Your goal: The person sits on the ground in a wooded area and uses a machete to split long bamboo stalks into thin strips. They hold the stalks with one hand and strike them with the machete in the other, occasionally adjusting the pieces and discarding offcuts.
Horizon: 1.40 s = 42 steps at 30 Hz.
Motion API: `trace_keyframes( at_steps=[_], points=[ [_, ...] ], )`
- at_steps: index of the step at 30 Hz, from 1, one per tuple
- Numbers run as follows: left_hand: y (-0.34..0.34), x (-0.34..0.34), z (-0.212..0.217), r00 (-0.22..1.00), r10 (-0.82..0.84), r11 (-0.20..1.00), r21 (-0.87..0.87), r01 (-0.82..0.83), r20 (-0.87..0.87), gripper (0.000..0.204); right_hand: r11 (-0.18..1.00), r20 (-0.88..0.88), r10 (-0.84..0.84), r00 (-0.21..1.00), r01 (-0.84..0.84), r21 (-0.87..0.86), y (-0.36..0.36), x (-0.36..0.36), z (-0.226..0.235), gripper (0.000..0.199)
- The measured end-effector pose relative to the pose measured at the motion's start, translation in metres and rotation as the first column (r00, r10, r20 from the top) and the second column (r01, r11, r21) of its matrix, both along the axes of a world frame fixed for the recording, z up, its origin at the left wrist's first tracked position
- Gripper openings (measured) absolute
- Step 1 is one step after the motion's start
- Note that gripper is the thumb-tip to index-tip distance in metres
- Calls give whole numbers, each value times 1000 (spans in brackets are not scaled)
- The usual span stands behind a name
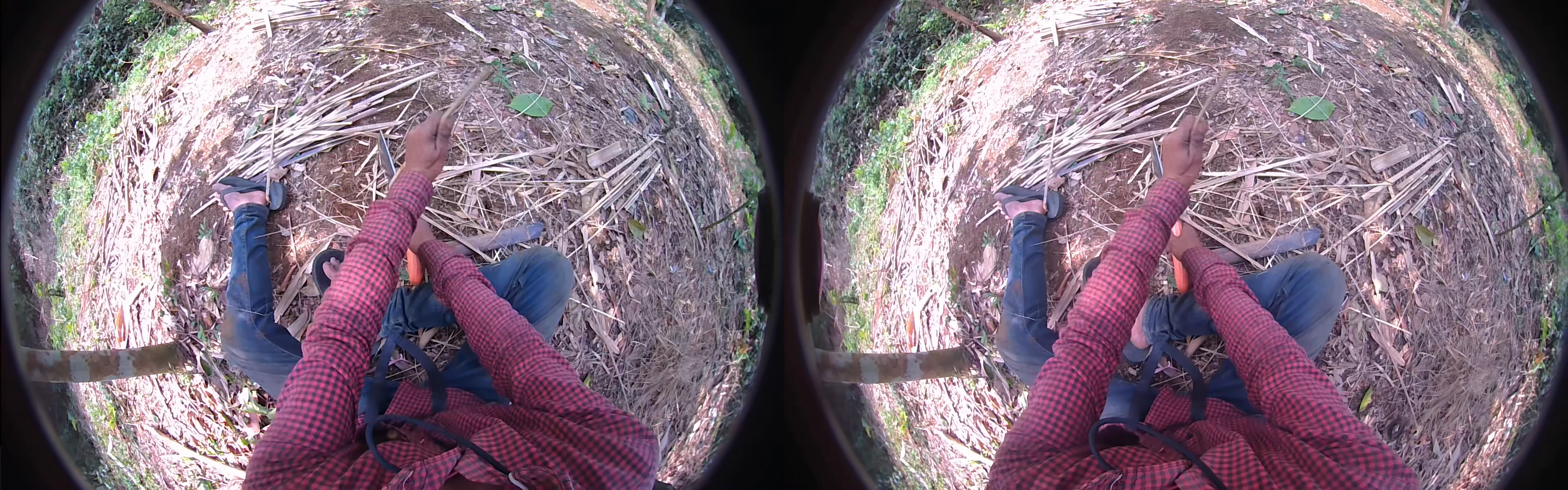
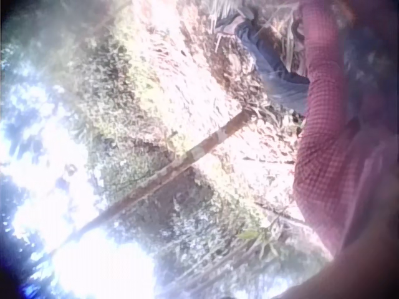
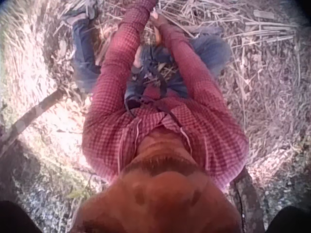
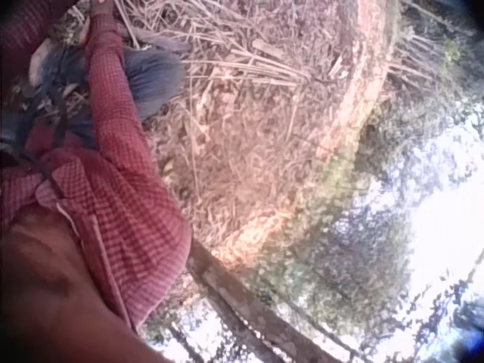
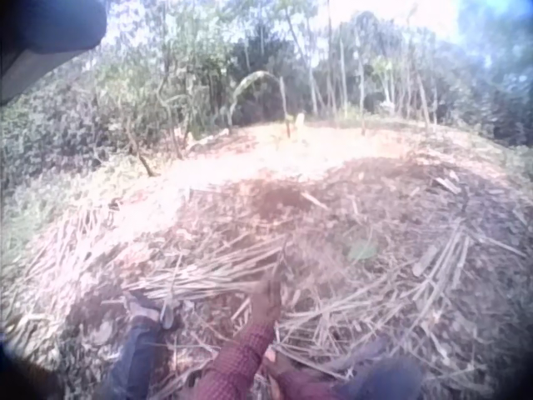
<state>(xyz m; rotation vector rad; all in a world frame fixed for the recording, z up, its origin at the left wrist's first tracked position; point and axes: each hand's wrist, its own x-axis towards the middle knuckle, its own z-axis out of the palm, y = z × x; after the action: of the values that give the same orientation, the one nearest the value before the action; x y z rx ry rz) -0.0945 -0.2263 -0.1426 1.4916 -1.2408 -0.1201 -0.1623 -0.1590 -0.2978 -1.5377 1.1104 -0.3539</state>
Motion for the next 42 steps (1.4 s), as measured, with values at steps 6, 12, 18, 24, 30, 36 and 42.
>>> trace_keyframes(
  at_steps=[6, 12, 18, 24, 30, 36, 42],
  points=[
    [-11, -53, -45, 913, -292, 942, 251, 223, 286, 38, 959, 139, -72, 988, 30, 281, 13, -1, 15, 33],
    [62, 101, 55, 722, 112, 825, -341, -451, -683, 44, 996, 93, -78, 993, 83, -44, -6, -15, 0, 40],
    [181, 161, 123, 742, -121, 458, -700, -547, -659, 49, 959, 26, -4, 1000, 11, -282, -32, -24, 113, 48],
    [189, 155, 137, 764, -377, 184, -851, -492, -524, 56, 950, 152, -5, 988, 52, -307, -34, -41, 125, 43],
    [209, 197, 117, 514, -802, 310, -947, -78, -305, 52, 975, 152, -19, 988, 53, -218, 4, -67, 99, 45],
    [171, 182, 156, 551, -700, 649, -726, 227, -454, 47, 993, 57, 48, 997, -41, -109, 48, -65, 72, 43],
    [83, 107, 91, 835, -354, 892, -421, 166, -421, 50, 997, -9, 52, 999, -51, 61, 32, -12, 42, 40]
  ],
)
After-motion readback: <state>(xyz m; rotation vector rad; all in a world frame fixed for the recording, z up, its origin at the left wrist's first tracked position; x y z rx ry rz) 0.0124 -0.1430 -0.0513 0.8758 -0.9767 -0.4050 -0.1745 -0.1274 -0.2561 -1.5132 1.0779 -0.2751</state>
